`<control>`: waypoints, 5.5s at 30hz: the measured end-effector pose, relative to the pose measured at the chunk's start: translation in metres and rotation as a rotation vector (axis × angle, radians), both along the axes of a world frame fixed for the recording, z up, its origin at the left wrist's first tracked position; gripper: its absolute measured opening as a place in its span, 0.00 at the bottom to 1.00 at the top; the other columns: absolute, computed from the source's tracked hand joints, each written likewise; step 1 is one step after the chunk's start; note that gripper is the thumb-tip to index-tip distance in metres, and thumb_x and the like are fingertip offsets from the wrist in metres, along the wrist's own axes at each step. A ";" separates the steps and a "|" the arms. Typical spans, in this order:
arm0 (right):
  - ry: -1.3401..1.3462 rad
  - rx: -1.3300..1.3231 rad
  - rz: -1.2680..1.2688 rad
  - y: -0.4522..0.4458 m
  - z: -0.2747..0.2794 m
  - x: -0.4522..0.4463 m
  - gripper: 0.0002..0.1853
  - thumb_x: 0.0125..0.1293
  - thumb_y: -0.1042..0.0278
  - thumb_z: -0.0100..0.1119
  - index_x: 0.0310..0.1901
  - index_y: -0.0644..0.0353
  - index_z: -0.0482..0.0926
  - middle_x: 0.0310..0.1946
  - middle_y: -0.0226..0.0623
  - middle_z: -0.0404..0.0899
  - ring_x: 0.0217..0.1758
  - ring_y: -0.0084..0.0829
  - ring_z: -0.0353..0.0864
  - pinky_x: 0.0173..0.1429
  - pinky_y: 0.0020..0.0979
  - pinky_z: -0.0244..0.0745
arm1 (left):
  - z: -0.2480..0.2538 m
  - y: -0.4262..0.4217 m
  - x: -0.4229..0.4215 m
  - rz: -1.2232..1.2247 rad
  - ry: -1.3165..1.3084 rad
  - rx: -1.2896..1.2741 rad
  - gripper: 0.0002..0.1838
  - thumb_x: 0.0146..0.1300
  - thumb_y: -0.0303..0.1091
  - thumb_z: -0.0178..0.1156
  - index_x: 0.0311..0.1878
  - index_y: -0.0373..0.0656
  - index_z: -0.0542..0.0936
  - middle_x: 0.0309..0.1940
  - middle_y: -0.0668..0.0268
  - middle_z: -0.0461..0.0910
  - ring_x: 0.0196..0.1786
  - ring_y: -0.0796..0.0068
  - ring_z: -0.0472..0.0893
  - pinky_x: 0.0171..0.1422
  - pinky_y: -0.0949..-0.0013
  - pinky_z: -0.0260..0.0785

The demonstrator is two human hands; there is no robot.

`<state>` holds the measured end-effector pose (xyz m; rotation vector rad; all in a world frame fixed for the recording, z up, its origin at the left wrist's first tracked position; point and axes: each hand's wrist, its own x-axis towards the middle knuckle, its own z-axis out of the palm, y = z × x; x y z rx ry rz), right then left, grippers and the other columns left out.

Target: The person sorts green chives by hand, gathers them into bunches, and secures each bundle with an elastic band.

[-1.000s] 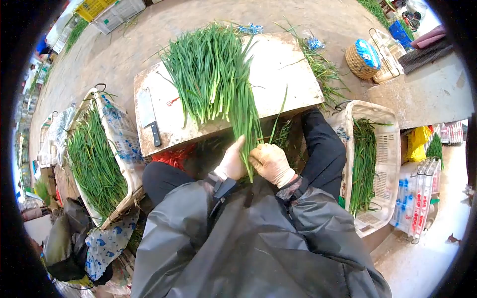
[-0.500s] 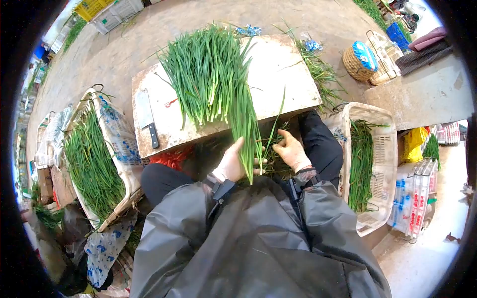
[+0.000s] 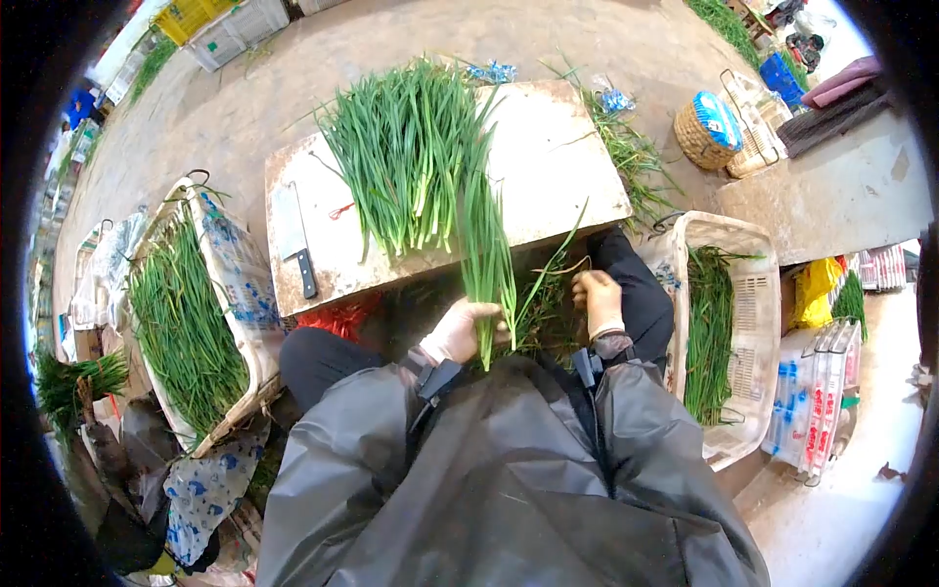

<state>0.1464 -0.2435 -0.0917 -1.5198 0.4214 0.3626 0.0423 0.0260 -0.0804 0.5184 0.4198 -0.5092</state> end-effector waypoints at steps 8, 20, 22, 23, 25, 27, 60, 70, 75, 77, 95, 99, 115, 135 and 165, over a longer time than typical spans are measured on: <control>0.304 -0.292 0.567 0.023 0.001 -0.024 0.27 0.79 0.48 0.57 0.63 0.66 0.77 0.55 0.48 0.87 0.48 0.36 0.91 0.44 0.35 0.82 | -0.008 -0.003 0.001 0.050 0.035 0.113 0.12 0.69 0.28 0.62 0.53 0.39 0.83 0.42 0.62 0.88 0.40 0.63 0.86 0.47 0.58 0.80; -0.128 -0.287 0.921 0.082 0.036 -0.073 0.30 0.71 0.44 0.68 0.58 0.67 0.82 0.49 0.46 0.89 0.52 0.37 0.86 0.60 0.37 0.79 | 0.004 -0.022 0.010 -0.169 -0.051 0.399 0.14 0.73 0.35 0.64 0.58 0.42 0.80 0.45 0.67 0.83 0.48 0.73 0.80 0.52 0.67 0.73; -0.209 -0.276 0.854 0.078 0.016 -0.078 0.28 0.72 0.48 0.67 0.58 0.68 0.82 0.49 0.46 0.88 0.52 0.39 0.87 0.58 0.37 0.79 | 0.007 -0.024 0.013 -0.238 -0.177 0.432 0.21 0.75 0.41 0.63 0.64 0.41 0.77 0.49 0.69 0.81 0.50 0.76 0.79 0.58 0.67 0.73; -0.140 -0.193 0.795 0.074 0.007 -0.080 0.25 0.73 0.52 0.66 0.58 0.68 0.82 0.48 0.45 0.87 0.49 0.37 0.86 0.55 0.37 0.80 | 0.013 -0.024 0.014 -0.259 -0.255 0.452 0.23 0.75 0.42 0.63 0.67 0.40 0.75 0.49 0.70 0.81 0.51 0.76 0.79 0.59 0.67 0.73; -0.002 -0.030 0.666 0.072 0.004 -0.081 0.20 0.75 0.58 0.64 0.58 0.67 0.81 0.44 0.43 0.86 0.43 0.34 0.86 0.49 0.36 0.81 | 0.023 -0.022 0.018 -0.286 -0.384 0.516 0.31 0.76 0.46 0.63 0.73 0.39 0.71 0.51 0.69 0.81 0.52 0.75 0.80 0.60 0.66 0.73; 0.216 0.296 0.464 0.069 0.020 -0.078 0.16 0.75 0.64 0.61 0.56 0.66 0.82 0.41 0.40 0.85 0.40 0.36 0.85 0.47 0.37 0.81 | 0.036 -0.014 0.023 -0.271 -0.239 0.429 0.32 0.76 0.48 0.63 0.74 0.39 0.70 0.54 0.67 0.81 0.52 0.74 0.80 0.60 0.64 0.74; 0.244 0.860 0.437 0.030 0.092 -0.096 0.26 0.80 0.47 0.54 0.62 0.65 0.76 0.33 0.32 0.78 0.34 0.31 0.74 0.45 0.37 0.71 | 0.032 -0.040 0.033 -0.297 -0.399 -0.014 0.31 0.80 0.58 0.53 0.70 0.41 0.76 0.58 0.60 0.85 0.51 0.71 0.84 0.58 0.66 0.77; 0.543 0.878 0.625 0.034 0.044 -0.113 0.27 0.82 0.45 0.52 0.64 0.63 0.77 0.44 0.33 0.86 0.46 0.29 0.86 0.53 0.34 0.79 | 0.024 -0.048 0.020 -0.179 -0.167 0.024 0.22 0.79 0.43 0.58 0.66 0.37 0.75 0.53 0.55 0.86 0.54 0.54 0.87 0.59 0.52 0.83; 0.627 0.674 0.780 0.038 0.054 -0.108 0.25 0.82 0.47 0.54 0.61 0.64 0.79 0.46 0.42 0.88 0.48 0.38 0.88 0.52 0.36 0.82 | 0.033 -0.050 0.023 -0.178 -0.119 0.156 0.17 0.72 0.25 0.57 0.63 0.39 0.75 0.50 0.58 0.85 0.34 0.67 0.84 0.43 0.59 0.83; 0.546 0.376 0.895 0.036 0.050 -0.101 0.24 0.80 0.48 0.58 0.55 0.66 0.82 0.44 0.44 0.89 0.44 0.38 0.90 0.46 0.33 0.84 | 0.028 -0.051 0.023 -0.154 -0.118 0.247 0.17 0.70 0.23 0.56 0.61 0.39 0.75 0.47 0.60 0.84 0.33 0.68 0.83 0.41 0.60 0.83; -0.488 -0.980 0.467 0.096 0.049 0.030 0.28 0.65 0.42 0.69 0.59 0.54 0.83 0.39 0.48 0.90 0.44 0.52 0.90 0.48 0.48 0.83 | 0.022 -0.062 0.010 -0.410 -0.293 1.489 0.30 0.63 0.33 0.57 0.70 0.45 0.71 0.52 0.36 0.82 0.57 0.36 0.81 0.62 0.44 0.73; -0.496 -0.515 0.076 0.073 0.024 0.038 0.17 0.70 0.56 0.69 0.50 0.61 0.85 0.32 0.41 0.88 0.33 0.35 0.87 0.39 0.36 0.81 | -0.037 -0.059 0.009 -0.141 -0.420 1.138 0.20 0.65 0.28 0.61 0.59 0.36 0.76 0.45 0.55 0.85 0.43 0.59 0.86 0.50 0.58 0.79; 0.168 0.040 0.107 0.029 -0.009 -0.018 0.17 0.80 0.59 0.56 0.47 0.67 0.84 0.36 0.35 0.87 0.36 0.28 0.82 0.41 0.33 0.76 | 0.022 -0.045 0.013 -0.121 -0.043 0.392 0.15 0.67 0.19 0.61 0.55 0.38 0.76 0.40 0.64 0.81 0.32 0.69 0.84 0.36 0.65 0.82; -0.062 -0.318 0.307 0.013 -0.034 -0.007 0.18 0.76 0.59 0.58 0.37 0.69 0.86 0.27 0.40 0.86 0.26 0.30 0.86 0.34 0.34 0.81 | 0.023 -0.026 0.021 -0.291 -0.187 0.775 0.16 0.66 0.26 0.59 0.57 0.33 0.77 0.30 0.65 0.80 0.21 0.74 0.78 0.26 0.68 0.73; -0.509 -0.667 0.244 0.042 0.054 0.030 0.23 0.68 0.51 0.71 0.57 0.58 0.83 0.43 0.42 0.90 0.44 0.37 0.89 0.51 0.37 0.82 | 0.039 -0.035 0.000 -0.478 -0.589 1.905 0.27 0.65 0.35 0.61 0.67 0.45 0.74 0.42 0.51 0.86 0.43 0.46 0.88 0.47 0.46 0.79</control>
